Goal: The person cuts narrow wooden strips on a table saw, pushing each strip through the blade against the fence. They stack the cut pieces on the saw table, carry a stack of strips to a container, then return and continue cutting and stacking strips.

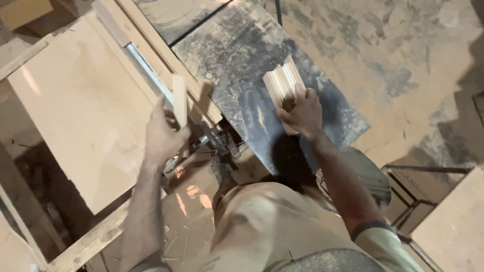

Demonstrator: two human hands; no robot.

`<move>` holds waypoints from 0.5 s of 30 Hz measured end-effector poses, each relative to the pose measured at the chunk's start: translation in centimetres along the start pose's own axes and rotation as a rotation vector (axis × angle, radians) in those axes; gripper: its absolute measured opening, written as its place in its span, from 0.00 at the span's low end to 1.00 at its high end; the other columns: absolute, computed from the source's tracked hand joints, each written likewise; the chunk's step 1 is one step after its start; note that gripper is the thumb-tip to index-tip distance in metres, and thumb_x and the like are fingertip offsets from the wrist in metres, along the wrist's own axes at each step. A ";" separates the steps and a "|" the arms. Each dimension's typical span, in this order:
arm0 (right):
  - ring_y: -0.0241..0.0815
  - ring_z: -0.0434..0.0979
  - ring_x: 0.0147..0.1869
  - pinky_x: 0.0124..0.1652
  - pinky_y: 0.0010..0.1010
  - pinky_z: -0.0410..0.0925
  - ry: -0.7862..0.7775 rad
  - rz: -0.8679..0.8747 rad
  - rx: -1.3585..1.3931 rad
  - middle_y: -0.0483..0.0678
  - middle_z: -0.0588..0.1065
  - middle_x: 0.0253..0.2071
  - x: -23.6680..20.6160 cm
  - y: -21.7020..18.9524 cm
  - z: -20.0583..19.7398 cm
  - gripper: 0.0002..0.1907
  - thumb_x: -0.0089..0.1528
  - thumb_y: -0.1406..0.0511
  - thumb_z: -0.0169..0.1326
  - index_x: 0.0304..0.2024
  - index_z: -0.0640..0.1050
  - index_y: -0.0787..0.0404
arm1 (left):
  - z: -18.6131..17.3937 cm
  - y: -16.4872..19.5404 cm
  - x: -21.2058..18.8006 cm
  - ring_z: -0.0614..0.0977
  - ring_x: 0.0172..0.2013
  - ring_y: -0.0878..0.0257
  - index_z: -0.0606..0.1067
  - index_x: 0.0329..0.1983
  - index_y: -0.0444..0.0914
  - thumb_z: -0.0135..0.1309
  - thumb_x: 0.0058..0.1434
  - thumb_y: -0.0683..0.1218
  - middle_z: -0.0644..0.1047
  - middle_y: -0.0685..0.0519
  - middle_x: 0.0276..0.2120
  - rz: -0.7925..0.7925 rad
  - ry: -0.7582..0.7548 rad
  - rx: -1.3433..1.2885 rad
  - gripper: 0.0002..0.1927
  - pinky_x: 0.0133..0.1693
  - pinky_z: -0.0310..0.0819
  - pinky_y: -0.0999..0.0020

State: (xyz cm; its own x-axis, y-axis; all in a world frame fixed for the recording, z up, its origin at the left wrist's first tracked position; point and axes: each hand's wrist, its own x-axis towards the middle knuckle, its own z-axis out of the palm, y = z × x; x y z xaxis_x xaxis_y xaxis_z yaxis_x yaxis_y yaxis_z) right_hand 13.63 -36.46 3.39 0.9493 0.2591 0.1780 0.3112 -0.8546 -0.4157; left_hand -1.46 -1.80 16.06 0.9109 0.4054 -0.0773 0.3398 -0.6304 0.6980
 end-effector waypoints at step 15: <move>0.62 0.72 0.58 0.52 0.50 0.69 -0.077 0.066 -0.018 0.59 0.69 0.56 0.7 -0.6 -0.5 0.45 0.50 0.49 0.68 0.65 0.68 0.55 | 9.1 -13.8 3.9 0.66 0.68 0.47 0.70 0.67 0.37 0.49 0.67 0.43 0.69 0.43 0.63 0.252 0.290 0.393 0.24 0.66 0.53 0.39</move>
State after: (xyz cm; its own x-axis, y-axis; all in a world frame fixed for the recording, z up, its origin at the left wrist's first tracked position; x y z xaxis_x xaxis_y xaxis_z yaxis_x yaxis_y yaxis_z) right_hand 14.13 -35.98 4.22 0.9686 0.2349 0.0818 0.2475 -0.8786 -0.4084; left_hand -0.50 2.44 -0.38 0.8924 0.3407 0.2958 0.2322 -0.9089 0.3465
